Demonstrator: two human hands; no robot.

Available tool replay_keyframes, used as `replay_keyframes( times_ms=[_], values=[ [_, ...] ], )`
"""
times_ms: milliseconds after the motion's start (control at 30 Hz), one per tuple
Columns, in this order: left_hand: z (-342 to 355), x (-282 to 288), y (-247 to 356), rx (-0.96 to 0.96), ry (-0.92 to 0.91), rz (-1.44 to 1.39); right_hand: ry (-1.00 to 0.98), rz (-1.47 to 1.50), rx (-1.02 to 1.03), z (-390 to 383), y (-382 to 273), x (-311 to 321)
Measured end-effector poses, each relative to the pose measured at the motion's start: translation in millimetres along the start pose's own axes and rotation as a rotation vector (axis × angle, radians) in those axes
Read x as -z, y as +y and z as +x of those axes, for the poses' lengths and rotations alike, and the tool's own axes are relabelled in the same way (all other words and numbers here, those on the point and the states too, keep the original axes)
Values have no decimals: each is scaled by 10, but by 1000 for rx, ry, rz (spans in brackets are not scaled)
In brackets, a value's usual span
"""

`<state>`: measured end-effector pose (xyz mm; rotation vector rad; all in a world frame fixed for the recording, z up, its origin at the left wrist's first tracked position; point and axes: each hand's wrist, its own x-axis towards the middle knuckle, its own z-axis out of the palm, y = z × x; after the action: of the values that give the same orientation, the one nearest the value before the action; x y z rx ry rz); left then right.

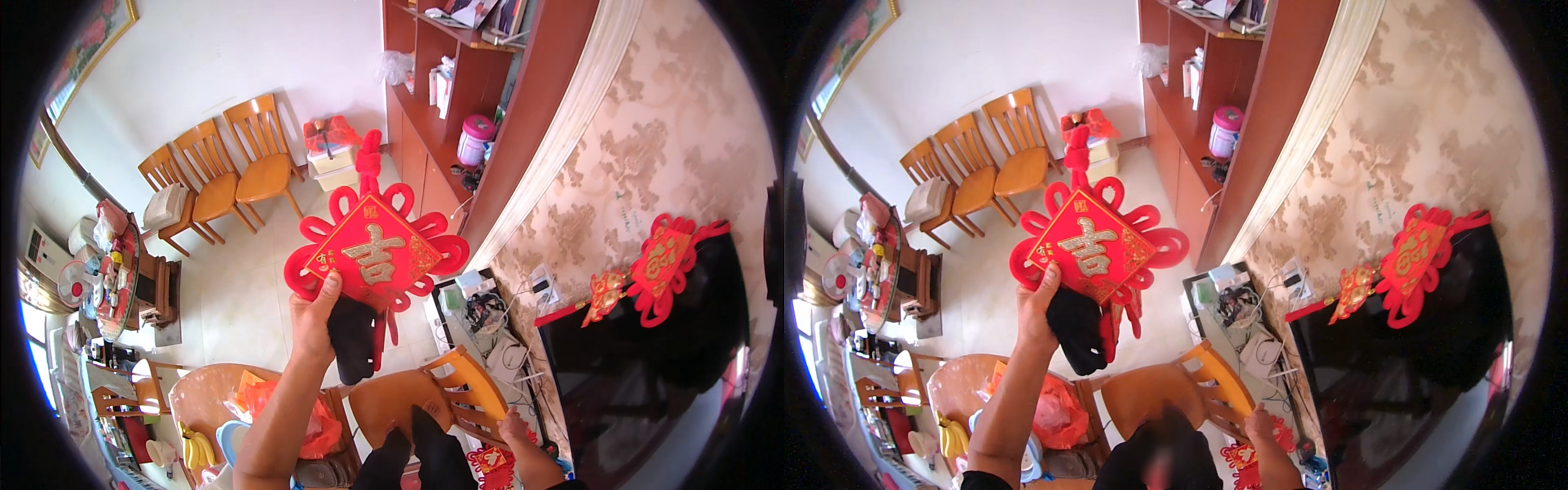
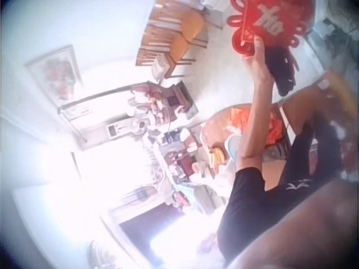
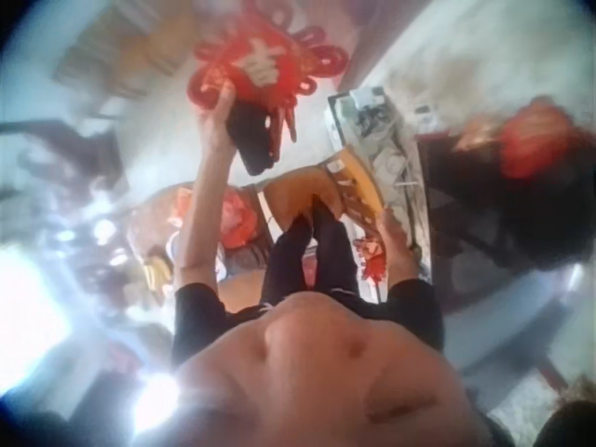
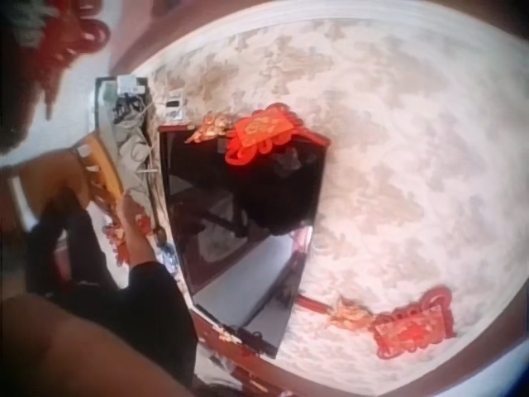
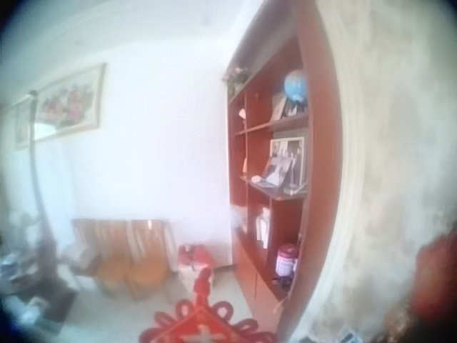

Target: The person wipes a wall with a cloth and then hangs red Chinese knot decorations onto a hook on the wall.

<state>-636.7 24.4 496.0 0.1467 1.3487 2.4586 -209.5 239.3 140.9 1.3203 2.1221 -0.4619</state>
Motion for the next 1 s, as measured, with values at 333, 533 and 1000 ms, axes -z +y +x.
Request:
replay_keyframes(
  times_ms=[333,533,1000],
  values=[
    [50,-1086,671,177,-251,94,-184,1147,620,-846,-1337,2407],
    [-3,-1917,999,125,-411,36,10,1195,988,-1737,-1509,4374],
    [154,-3518,2360,-9,-685,-290,1511,585,1005,-4334,-1156,6280]
  ],
)
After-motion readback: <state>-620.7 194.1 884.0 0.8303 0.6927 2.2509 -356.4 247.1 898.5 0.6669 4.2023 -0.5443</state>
